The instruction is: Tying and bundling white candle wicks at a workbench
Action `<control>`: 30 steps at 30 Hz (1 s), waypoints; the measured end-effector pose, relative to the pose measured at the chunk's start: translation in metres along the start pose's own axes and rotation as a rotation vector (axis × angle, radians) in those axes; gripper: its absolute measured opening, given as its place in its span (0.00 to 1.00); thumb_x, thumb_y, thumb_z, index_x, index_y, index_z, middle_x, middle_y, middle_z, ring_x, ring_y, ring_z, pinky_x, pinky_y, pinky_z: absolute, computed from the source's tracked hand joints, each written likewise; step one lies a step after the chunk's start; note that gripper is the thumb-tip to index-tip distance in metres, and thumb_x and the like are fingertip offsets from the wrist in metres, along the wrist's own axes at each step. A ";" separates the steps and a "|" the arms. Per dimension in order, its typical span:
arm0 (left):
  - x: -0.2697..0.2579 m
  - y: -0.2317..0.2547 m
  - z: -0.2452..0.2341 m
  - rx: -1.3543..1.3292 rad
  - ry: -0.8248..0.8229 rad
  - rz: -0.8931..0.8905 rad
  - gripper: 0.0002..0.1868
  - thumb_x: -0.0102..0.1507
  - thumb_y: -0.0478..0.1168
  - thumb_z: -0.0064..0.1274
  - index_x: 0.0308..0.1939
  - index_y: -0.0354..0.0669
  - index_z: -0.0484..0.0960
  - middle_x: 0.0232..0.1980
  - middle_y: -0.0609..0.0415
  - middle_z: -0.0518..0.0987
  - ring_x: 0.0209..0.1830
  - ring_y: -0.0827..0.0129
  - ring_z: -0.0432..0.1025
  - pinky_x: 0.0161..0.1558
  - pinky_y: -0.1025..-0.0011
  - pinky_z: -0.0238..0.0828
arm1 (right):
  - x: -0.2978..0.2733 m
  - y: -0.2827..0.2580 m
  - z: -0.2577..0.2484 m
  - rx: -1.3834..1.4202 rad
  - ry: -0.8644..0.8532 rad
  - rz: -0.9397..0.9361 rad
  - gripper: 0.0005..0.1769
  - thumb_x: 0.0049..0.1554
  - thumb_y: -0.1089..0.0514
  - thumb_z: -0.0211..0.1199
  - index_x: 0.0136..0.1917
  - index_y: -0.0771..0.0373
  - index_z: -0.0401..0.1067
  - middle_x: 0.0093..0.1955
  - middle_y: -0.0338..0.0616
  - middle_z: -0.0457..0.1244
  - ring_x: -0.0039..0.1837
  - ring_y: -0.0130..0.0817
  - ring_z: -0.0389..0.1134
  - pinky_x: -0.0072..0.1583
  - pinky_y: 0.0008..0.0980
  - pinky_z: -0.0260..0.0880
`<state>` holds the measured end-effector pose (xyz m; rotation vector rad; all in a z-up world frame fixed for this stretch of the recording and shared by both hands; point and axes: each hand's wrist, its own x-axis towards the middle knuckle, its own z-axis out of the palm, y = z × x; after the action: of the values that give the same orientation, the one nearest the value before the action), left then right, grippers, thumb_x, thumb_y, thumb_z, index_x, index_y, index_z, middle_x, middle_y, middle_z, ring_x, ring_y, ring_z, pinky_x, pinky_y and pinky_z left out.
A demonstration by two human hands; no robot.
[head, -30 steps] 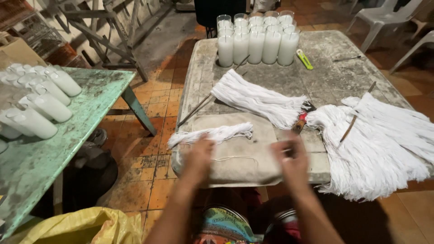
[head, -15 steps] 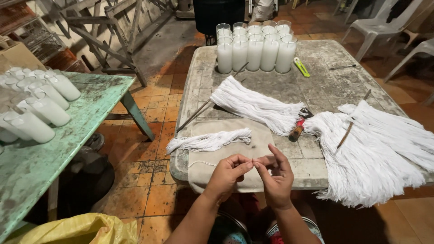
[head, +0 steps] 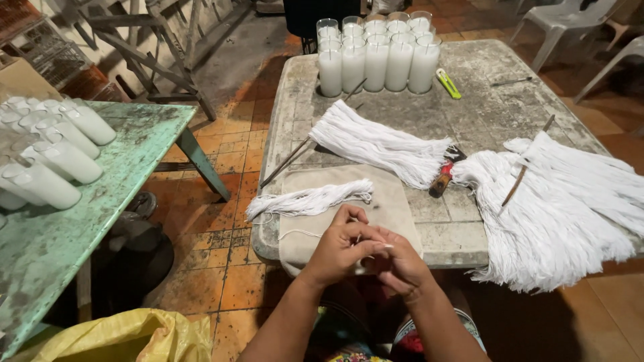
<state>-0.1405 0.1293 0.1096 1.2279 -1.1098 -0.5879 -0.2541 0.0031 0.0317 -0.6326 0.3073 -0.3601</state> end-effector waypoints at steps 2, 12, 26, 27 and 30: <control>-0.001 0.003 -0.001 0.022 -0.110 0.056 0.04 0.63 0.41 0.61 0.40 0.50 0.87 0.54 0.57 0.60 0.57 0.72 0.65 0.68 0.70 0.62 | -0.004 -0.006 0.018 0.131 0.028 0.078 0.15 0.61 0.57 0.60 0.59 0.66 0.70 0.53 0.54 0.68 0.56 0.43 0.72 0.53 0.40 0.77; 0.002 -0.025 0.015 -0.186 0.337 -0.006 0.07 0.64 0.38 0.63 0.40 0.36 0.86 0.47 0.53 0.68 0.42 0.75 0.61 0.46 0.76 0.62 | -0.017 -0.005 0.046 -0.563 0.199 -0.797 0.21 0.54 0.72 0.69 0.56 0.63 0.62 0.44 0.44 0.66 0.49 0.28 0.67 0.55 0.29 0.68; -0.005 0.003 0.016 0.900 0.312 0.473 0.03 0.60 0.37 0.58 0.37 0.47 0.81 0.46 0.52 0.69 0.39 0.58 0.74 0.43 0.65 0.76 | -0.019 -0.024 0.037 -1.348 0.108 -1.306 0.10 0.57 0.69 0.66 0.52 0.64 0.70 0.46 0.43 0.67 0.54 0.46 0.70 0.58 0.42 0.70; -0.005 0.002 0.015 0.900 0.311 0.471 0.03 0.60 0.37 0.58 0.37 0.47 0.81 0.46 0.52 0.69 0.39 0.58 0.74 0.43 0.65 0.76 | -0.019 -0.024 0.037 -1.348 0.109 -1.304 0.10 0.57 0.69 0.66 0.52 0.64 0.70 0.46 0.43 0.67 0.54 0.46 0.70 0.58 0.42 0.70; -0.002 -0.007 0.017 0.212 0.207 0.180 0.04 0.59 0.35 0.60 0.35 0.41 0.82 0.44 0.51 0.67 0.36 0.67 0.65 0.39 0.71 0.68 | -0.020 -0.021 0.039 -1.211 0.092 -1.212 0.09 0.57 0.72 0.63 0.51 0.66 0.71 0.46 0.47 0.68 0.51 0.47 0.71 0.57 0.42 0.70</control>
<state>-0.1553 0.1211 0.1011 1.3207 -1.1123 -0.2039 -0.2618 0.0157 0.0784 -1.9980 0.1674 -1.4077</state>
